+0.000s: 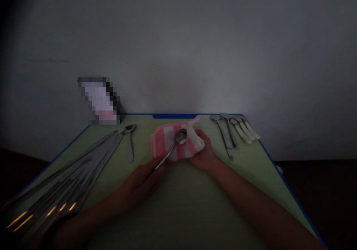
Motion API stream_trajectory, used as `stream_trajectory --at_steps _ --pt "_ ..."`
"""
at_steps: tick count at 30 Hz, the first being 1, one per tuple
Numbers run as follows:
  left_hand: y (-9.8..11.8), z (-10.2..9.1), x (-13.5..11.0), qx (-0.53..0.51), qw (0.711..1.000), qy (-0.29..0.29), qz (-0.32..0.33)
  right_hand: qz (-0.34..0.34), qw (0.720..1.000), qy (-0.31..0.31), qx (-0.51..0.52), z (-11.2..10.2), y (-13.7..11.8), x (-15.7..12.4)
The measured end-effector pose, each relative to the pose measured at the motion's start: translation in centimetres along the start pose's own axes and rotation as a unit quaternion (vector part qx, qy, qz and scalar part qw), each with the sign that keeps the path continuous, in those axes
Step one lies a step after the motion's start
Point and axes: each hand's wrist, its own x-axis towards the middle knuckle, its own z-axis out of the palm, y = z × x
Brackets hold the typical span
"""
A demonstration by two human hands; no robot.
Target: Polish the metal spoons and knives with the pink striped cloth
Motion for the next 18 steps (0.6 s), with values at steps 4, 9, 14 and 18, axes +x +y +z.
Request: stream_trajectory --at_steps 4,9,14,18 --pt "0.0 -0.1 0.1 0.013 1.000 -0.005 0.006 -0.001 1.000 0.000 0.007 -0.3 0.0 -0.1" --pt "0.1 -0.3 0.1 0.029 0.999 -0.022 0.004 -0.004 1.000 -0.027 0.007 0.8 0.0 -0.4" --pt "0.4 -0.3 0.1 0.023 0.999 -0.011 0.020 0.009 1.000 -0.012 -0.011 0.7 0.0 -0.3" --pt "0.3 -0.3 0.1 0.031 0.999 -0.009 0.015 0.009 1.000 0.020 -0.003 0.0 0.1 -0.2"
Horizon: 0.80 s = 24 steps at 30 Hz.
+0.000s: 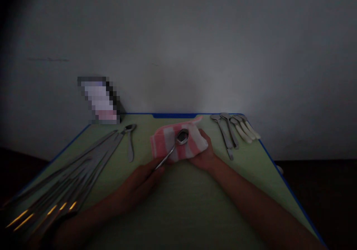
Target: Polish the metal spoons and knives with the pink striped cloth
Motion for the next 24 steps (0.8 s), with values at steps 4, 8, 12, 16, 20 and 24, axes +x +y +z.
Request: stream_trajectory --at_steps 4,8,12,16,20,24 --pt "-0.3 0.1 0.0 -0.011 1.000 0.001 -0.004 -0.015 0.999 -0.027 -0.024 0.7 0.0 -0.3" --pt "-0.3 0.2 -0.1 -0.019 1.000 -0.002 -0.008 -0.002 0.998 -0.049 -0.046 1.0 -0.1 -0.4" --pt "-0.2 0.0 -0.1 -0.017 1.000 -0.014 -0.019 0.002 1.000 -0.002 -0.010 -0.4 0.0 0.1" --pt "0.0 -0.1 0.0 -0.018 0.999 -0.022 -0.015 -0.002 1.000 -0.007 0.008 -1.4 0.1 0.4" --pt "0.0 -0.2 0.0 -0.019 0.999 -0.039 -0.022 -0.005 1.000 -0.016 0.021 -1.2 0.2 0.4" --pt "-0.2 -0.1 -0.1 -0.008 1.000 -0.018 -0.019 -0.003 1.000 -0.006 0.009 -0.5 0.2 0.2"
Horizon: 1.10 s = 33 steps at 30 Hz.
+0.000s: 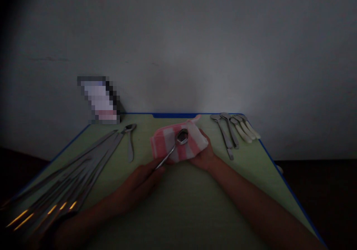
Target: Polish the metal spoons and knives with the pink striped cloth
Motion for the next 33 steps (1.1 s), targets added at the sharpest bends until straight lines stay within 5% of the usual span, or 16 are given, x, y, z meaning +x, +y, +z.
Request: stream_trajectory --at_steps 33 --pt "0.0 0.0 0.0 0.022 1.000 -0.008 0.016 0.019 1.000 0.002 -0.011 1.1 -0.1 -0.3"
